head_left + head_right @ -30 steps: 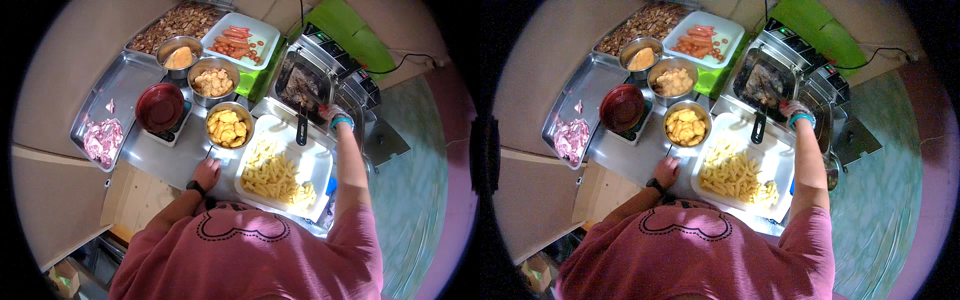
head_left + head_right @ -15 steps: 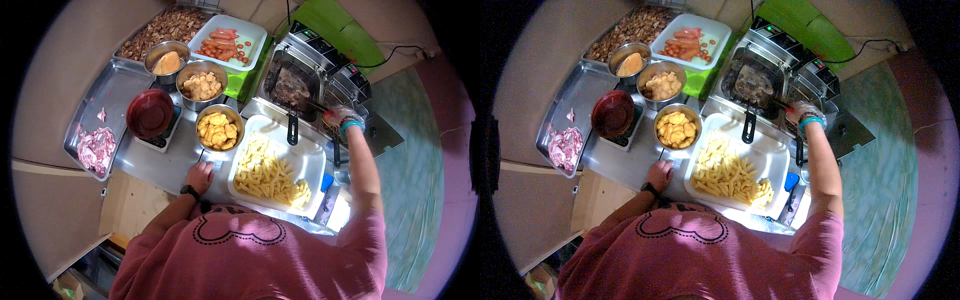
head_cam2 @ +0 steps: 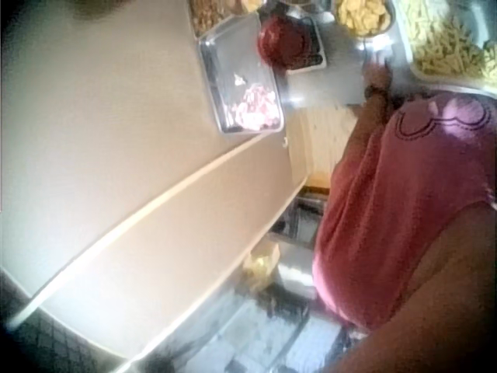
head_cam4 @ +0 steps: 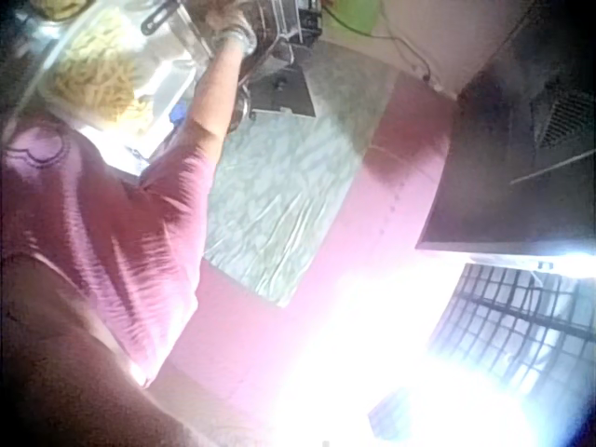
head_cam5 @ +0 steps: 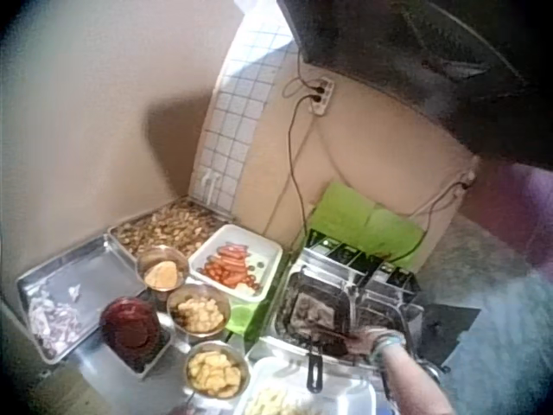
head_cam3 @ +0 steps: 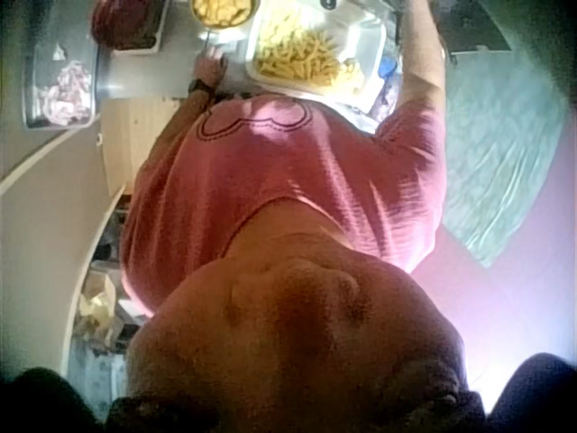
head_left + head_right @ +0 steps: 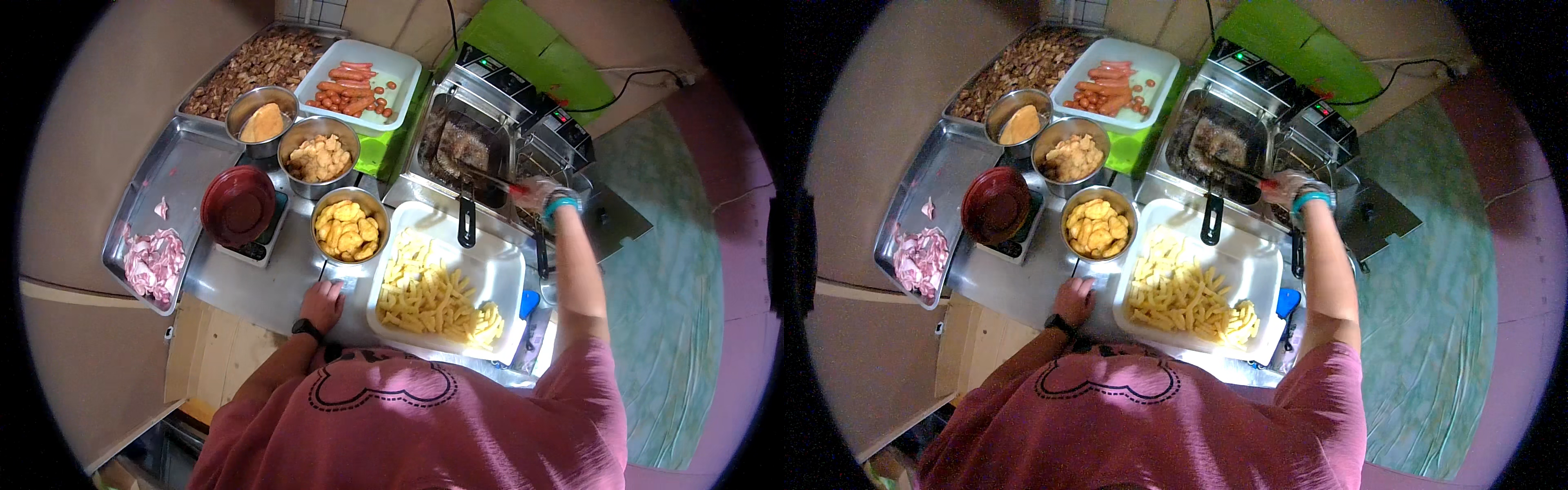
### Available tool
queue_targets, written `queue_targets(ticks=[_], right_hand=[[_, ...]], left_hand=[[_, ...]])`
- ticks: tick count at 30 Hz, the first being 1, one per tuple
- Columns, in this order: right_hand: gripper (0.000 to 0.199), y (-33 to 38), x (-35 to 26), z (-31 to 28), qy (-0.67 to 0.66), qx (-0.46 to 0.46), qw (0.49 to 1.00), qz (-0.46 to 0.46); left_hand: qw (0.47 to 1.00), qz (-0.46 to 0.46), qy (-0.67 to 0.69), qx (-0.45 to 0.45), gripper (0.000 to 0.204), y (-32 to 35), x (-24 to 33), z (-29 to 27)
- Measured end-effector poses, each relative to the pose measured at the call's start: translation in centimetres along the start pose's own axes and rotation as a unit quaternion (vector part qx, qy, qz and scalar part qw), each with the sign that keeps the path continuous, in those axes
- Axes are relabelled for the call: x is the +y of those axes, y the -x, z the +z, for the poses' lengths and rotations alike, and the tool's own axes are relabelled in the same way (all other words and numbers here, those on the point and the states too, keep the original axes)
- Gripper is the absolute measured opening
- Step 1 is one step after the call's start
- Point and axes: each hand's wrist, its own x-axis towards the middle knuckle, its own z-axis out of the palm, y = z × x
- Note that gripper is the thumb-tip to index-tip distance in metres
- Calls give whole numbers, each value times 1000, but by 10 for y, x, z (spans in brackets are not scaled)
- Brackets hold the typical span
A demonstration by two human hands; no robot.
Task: The person assembles a food order by placing lettuce and french fries into a paper container. They use tongs to transfer fried items from a deep fryer and add raw meat slices to a bowl on a scale. The person then places the completed container on a counter.
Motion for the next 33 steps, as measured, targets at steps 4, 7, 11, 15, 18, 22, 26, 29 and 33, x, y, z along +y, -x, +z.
queue_targets(ticks=[4,7,11,15,18,22,26,29,33], right_hand=[[38,28,2,-29,57,-76,989,111],[43,1,31,3,119,-6,991,52],[49,-28,10,22,45,81,991,95],[45,-83,55,57,-57,70,991,97],[55,-89,36,71,-11,95,988,119],[46,-47,36,41,104,97,990,22],[39,8,14,-23,25,-110,992,61],[41,-16,69,5,150,40,987,42],[43,-40,40,14,165,52,985,20]], left_hand=[[1000,-6,-6,-5,25,-1,2,1],[1000,-1,-3,-2,25,-2,4,4],[1000,-6,-13,-21,26,0,0,0],[1000,13,-5,-19,27,-6,3,4],[1000,13,0,-19,28,-7,5,1],[999,-13,1,-31,27,-4,8,-3],[999,-25,-5,-25,27,1,5,-2],[999,-15,0,-37,27,-2,4,2],[999,-25,-10,-40,27,-1,4,-2]])
